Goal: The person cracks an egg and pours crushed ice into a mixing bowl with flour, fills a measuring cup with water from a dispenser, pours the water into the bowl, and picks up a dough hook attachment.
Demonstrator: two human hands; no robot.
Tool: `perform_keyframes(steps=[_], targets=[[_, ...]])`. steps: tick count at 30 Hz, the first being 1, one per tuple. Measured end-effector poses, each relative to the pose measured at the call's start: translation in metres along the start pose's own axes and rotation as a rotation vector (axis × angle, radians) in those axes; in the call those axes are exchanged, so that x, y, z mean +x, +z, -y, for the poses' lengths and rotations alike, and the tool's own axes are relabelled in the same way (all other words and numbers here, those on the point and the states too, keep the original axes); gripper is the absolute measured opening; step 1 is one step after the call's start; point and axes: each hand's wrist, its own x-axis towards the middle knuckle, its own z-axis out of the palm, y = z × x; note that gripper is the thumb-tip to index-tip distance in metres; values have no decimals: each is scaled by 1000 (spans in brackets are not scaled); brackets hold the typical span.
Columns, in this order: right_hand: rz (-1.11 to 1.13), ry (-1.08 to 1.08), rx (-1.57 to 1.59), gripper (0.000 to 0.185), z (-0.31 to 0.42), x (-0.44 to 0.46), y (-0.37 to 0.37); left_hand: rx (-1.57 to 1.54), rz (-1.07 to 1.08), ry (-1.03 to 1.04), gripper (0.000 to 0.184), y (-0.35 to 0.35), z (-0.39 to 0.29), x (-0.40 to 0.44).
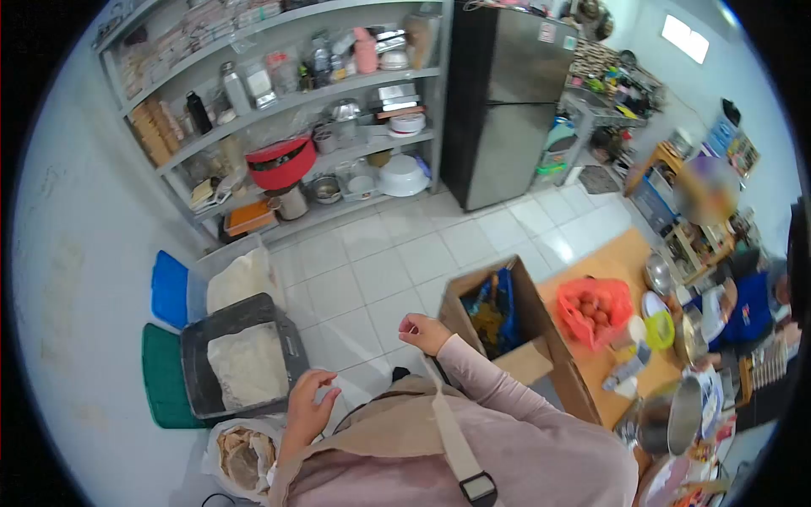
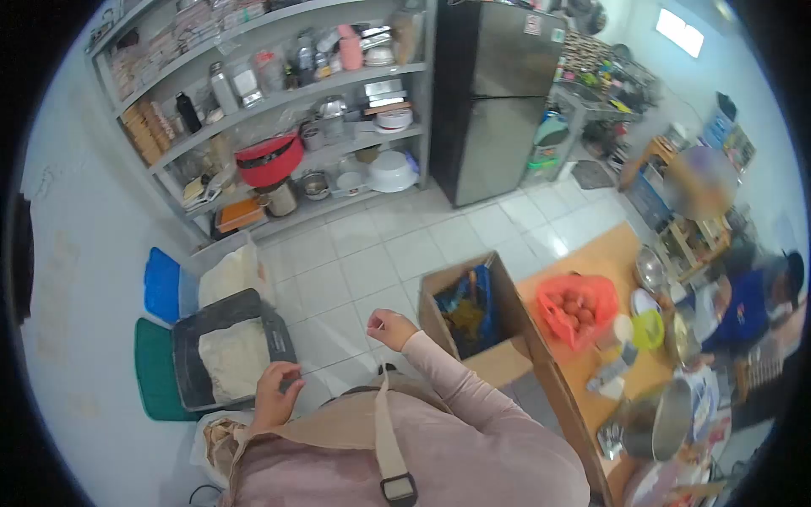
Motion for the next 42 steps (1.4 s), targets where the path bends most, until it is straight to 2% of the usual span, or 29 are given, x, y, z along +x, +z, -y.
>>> perform_keyframes(steps=[2,4,7,9,10,13,15,18,21,23,24,27,28,32,36,39,42], targets=[[65,-5,23,24,-7,42,1,-32,58,-138,24,-12,5,38],[51,-43,-114,25,-24,74,-2,-66,138,-284,22,-21,1,78],[15,-1,-408,30,-52,109,-31,-50,176,-258,21,-27,8,139],[-3,83,-577,32,-74,120,-52,37,106,-64,21,-22,17,177],[21,106,-524,33,-82,124,-55,84,80,34,21,-19,22,194],[50,224,-357,39,-90,138,-66,41,285,41,21,-9,39,247],[49,350,-232,43,-81,142,-75,72,395,151,23,1,55,292],[59,425,88,46,-89,150,-88,80,490,256,25,18,79,360],[-25,528,310,45,-97,161,-106,75,553,388,26,32,87,450],[-144,626,262,43,-86,178,-122,63,603,508,26,48,93,508],[-218,679,248,42,-81,190,-132,46,639,540,27,55,87,536],[-458,583,416,39,-76,217,-160,-9,859,516,26,84,53,609],[-518,603,345,36,-49,228,-181,13,960,580,27,101,51,631],[-696,573,410,33,-65,245,-206,101,1173,933,29,167,11,700],[-755,573,437,32,-98,248,-264,12,1232,1025,29,241,-42,744],[-803,577,436,36,-138,246,-328,-55,1297,949,29,302,-71,769],[-827,572,366,35,-164,250,-426,-10,1279,921,30,354,-96,803]])
